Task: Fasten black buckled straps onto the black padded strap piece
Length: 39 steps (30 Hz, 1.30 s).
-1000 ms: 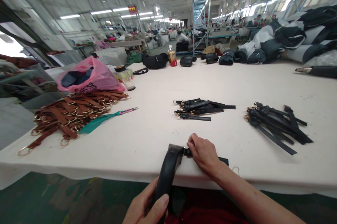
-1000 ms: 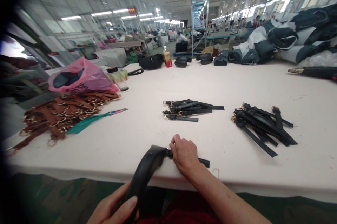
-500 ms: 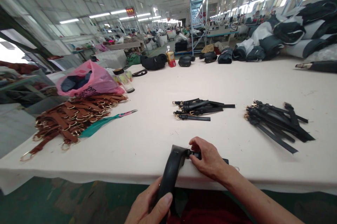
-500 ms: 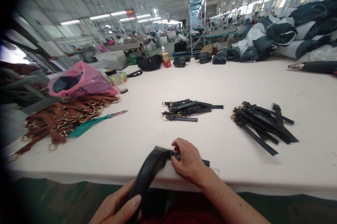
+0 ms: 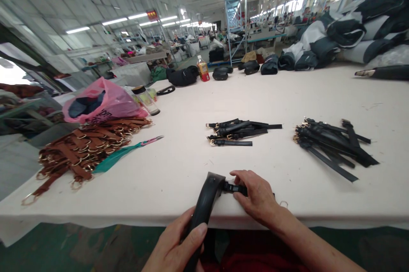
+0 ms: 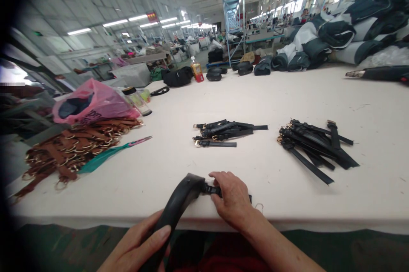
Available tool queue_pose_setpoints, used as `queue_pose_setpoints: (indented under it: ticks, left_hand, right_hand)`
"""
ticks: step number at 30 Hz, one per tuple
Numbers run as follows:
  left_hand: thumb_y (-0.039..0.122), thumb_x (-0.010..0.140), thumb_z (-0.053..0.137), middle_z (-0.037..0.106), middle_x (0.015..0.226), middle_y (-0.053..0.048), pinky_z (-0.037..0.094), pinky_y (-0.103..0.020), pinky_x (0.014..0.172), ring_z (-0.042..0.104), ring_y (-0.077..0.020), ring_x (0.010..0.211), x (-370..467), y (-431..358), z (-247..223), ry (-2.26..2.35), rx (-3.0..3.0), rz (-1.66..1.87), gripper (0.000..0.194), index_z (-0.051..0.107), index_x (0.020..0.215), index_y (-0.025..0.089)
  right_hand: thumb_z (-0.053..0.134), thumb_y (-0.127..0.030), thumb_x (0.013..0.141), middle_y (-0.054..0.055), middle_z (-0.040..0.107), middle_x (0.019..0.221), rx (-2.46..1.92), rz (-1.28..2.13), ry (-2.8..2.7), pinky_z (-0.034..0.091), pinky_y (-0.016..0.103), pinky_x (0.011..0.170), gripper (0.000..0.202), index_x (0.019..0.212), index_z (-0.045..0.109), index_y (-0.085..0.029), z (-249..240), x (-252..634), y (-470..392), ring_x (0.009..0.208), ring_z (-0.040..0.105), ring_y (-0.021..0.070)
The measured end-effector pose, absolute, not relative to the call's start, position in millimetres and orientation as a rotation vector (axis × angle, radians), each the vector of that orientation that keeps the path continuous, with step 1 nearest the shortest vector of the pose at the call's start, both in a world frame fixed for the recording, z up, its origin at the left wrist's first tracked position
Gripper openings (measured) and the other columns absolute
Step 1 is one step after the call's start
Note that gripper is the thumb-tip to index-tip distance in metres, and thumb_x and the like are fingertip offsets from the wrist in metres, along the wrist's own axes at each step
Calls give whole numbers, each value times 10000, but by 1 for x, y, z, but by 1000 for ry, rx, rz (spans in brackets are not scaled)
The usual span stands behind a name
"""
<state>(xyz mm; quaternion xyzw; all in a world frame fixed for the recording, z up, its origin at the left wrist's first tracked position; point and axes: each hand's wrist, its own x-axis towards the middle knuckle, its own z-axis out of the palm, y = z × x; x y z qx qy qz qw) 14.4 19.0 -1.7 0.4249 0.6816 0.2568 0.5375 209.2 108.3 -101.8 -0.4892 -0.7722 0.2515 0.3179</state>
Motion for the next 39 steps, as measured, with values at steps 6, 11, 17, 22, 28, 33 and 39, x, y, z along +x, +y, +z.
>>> queue_pose_setpoints:
  ticks: [6, 11, 17, 22, 28, 33, 39]
  left_hand:
    - [445, 829, 531, 560, 634, 37, 369, -194, 369, 618, -146, 426, 17, 32, -1, 1547, 1048, 569, 364, 530, 1076, 178]
    - [433, 858, 499, 571, 650, 29, 374, -188, 377, 629, -142, 436, 16, 38, 0, 1490, 1088, 555, 330, 530, 1056, 171]
    - [436, 864, 488, 572, 647, 28, 397, -197, 377, 646, -159, 440, 13, 42, 3, 1485, 1107, 523, 350, 504, 1092, 171]
    - [450, 858, 490, 564, 640, 35, 377, -182, 364, 631, -142, 427, 11, 40, 4, 1504, 1103, 498, 374, 496, 1116, 179]
    - [454, 837, 523, 561, 618, 46, 404, -191, 367, 633, -149, 422, 7, 42, 8, 1523, 1094, 465, 407, 494, 1141, 184]
    - [465, 830, 527, 573, 602, 44, 403, -195, 361, 630, -154, 412, 10, 43, 8, 1534, 1081, 483, 422, 502, 1149, 189]
    - [500, 775, 582, 613, 628, 20, 459, -236, 395, 630, -175, 438, 5, 17, 1, 1677, 972, 609, 513, 511, 1191, 208]
  right_hand:
    - [577, -125, 669, -3, 610, 947, -1321, 701, -2015, 390, 297, 788, 559, 1205, 482, -252, -101, 210, 109, 873, 520, 171]
    - [579, -126, 677, 1, 612, 938, -1322, 699, -2015, 391, 300, 786, 562, 1215, 475, -248, -101, 210, 108, 863, 520, 174]
    - [589, -131, 680, 6, 609, 946, -1314, 706, -2011, 386, 299, 802, 527, 1187, 500, -240, -103, 211, 108, 872, 519, 174]
    - [591, -130, 680, 5, 609, 943, -1302, 712, -2007, 385, 303, 805, 518, 1179, 503, -238, -104, 211, 108, 874, 519, 174]
    - [583, -132, 680, 9, 606, 934, -1307, 718, -2005, 386, 298, 800, 494, 1158, 513, -234, -104, 211, 108, 871, 523, 170]
    - [584, -132, 683, 11, 607, 926, -1298, 700, -1996, 389, 300, 796, 481, 1149, 514, -228, -103, 211, 107, 864, 523, 171]
    - [595, -121, 667, 11, 607, 921, -1304, 708, -1984, 387, 303, 800, 441, 1092, 542, -225, -105, 210, 108, 865, 520, 175]
